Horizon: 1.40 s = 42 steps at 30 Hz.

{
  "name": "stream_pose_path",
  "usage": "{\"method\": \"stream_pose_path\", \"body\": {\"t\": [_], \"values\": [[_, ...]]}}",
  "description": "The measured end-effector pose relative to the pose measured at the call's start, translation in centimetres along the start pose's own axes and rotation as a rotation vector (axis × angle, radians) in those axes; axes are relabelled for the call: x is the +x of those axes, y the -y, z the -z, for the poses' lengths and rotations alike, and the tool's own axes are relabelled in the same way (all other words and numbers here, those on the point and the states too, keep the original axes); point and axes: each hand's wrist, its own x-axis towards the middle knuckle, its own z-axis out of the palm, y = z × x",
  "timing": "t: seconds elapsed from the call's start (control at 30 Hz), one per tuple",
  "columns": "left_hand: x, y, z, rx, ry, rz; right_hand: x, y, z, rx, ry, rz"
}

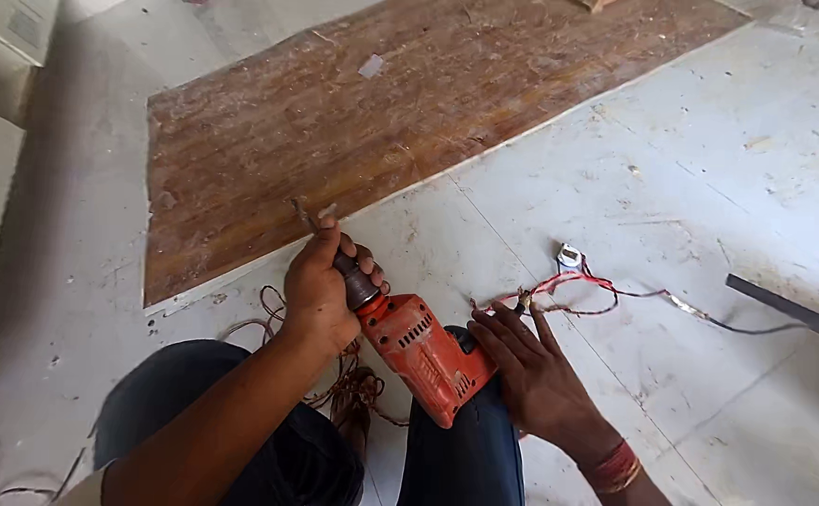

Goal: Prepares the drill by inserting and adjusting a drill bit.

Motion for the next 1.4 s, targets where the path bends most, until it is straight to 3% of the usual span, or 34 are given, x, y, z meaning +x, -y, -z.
{"method": "stream_pose_path", "body": {"t": [0.1, 0.23, 0.37, 0.53, 0.7, 0.97, 1.4], "values": [[-0.5, -3.5, -1.0, -0.004, -0.037, 0.007, 3.2, 0.0, -0.9, 0.158, -0.095, 0.137], [0.5, -10.1, -1.4, -0.054, 0.010, 0.044, 8.3, 4.8, -1.2, 0.376, -0.390, 0.095], [1.3, -13.5, 0.0, -0.039, 0.152, 0.015, 11.2, 8.3, -1.4, 0.451, -0.370, 0.095], [1.6, -11.8, 2.0, 0.035, 0.138, 0.104, 10.0, 9.4, -2.6, 0.374, -0.237, 0.095], [1.8, -10.3, 1.9, 0.089, 0.185, 0.078, 9.8, 9.5, -3.4, 0.442, -0.179, 0.038], [1.8, -9.6, 2.0, 0.116, 0.209, 0.052, 9.4, 9.5, -5.3, 0.253, -0.328, 0.076], [2.6, -9.1, 2.4, 0.274, 0.088, -0.027, 9.3, 9.6, -5.9, 0.057, -0.327, 0.050]]}}
